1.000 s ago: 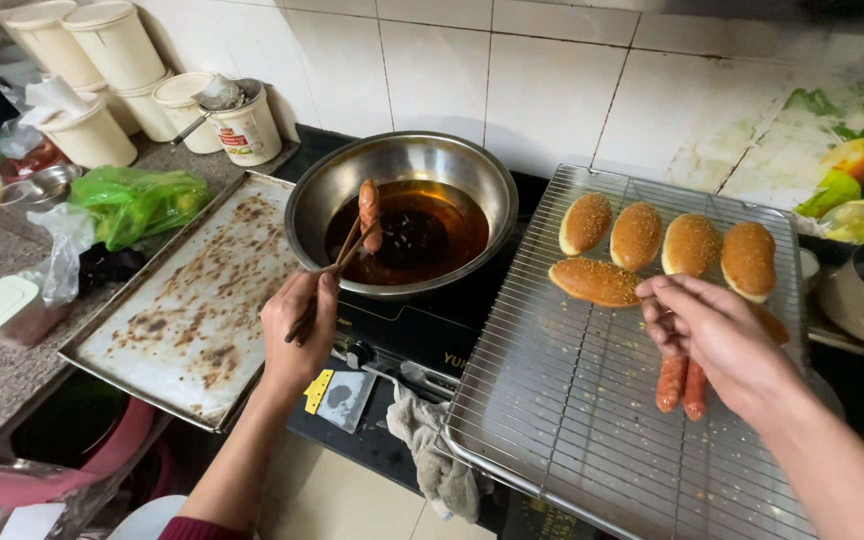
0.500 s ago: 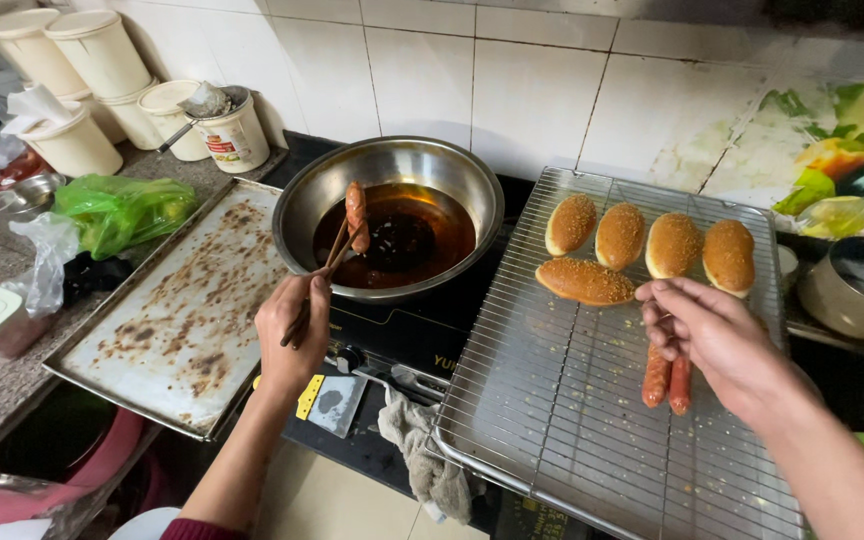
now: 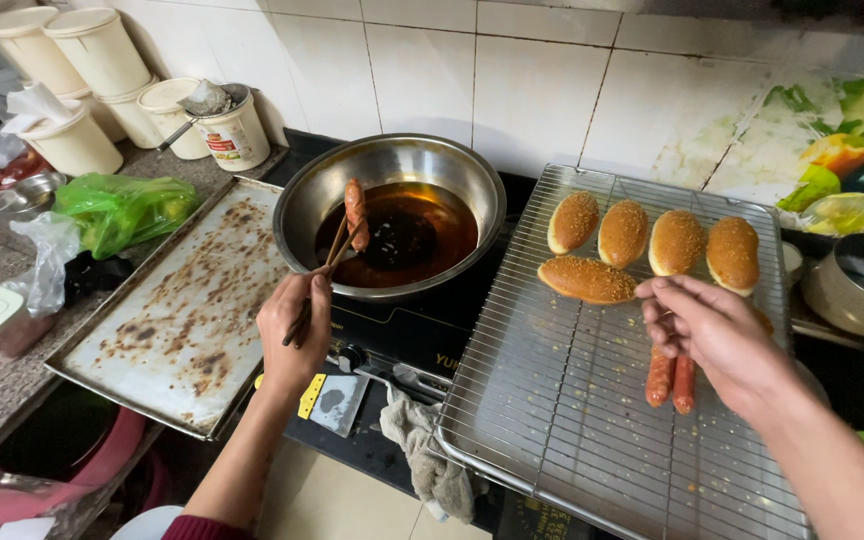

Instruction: The person washes a metal pot in a double-basin sink using a sponge and running water. They then move to the stove to fry sausages in a pan of oil, using chopsticks to turn them and place them on a wire rack next to burger buns. Finally, they return to the sink to rinse a metal bowl.

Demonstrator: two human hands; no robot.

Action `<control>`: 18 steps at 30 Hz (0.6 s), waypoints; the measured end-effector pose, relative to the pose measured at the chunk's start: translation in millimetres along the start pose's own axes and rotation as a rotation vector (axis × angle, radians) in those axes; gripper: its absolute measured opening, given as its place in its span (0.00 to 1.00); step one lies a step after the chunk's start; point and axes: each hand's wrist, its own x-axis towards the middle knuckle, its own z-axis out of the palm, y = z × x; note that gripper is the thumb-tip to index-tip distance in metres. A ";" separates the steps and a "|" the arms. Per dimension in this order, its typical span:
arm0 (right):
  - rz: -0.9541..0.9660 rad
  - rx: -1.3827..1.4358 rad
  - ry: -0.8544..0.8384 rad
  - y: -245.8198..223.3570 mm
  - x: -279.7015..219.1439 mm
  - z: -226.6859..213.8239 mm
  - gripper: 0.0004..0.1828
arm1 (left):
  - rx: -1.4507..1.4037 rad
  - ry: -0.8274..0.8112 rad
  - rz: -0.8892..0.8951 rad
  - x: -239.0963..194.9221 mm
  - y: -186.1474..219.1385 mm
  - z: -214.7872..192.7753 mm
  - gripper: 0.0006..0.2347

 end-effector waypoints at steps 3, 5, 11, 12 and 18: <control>0.025 -0.009 0.016 -2.7 0.0 1.2 0.13 | 0.022 0.002 0.000 1.4 -1.4 1.5 0.16; 0.014 0.011 0.003 0.6 2.7 -0.2 0.13 | 0.005 0.004 0.000 2.1 0.6 1.6 0.16; 0.060 -0.018 0.011 -10.8 -2.5 1.6 0.13 | -0.016 0.022 -0.004 2.7 -2.3 5.2 0.16; 0.060 -0.019 0.011 -10.4 -2.1 1.2 0.13 | -0.016 0.022 -0.003 2.9 -2.1 5.2 0.16; 0.014 0.017 0.003 0.1 5.6 -2.7 0.13 | -0.023 0.011 0.018 3.1 -1.6 4.3 0.17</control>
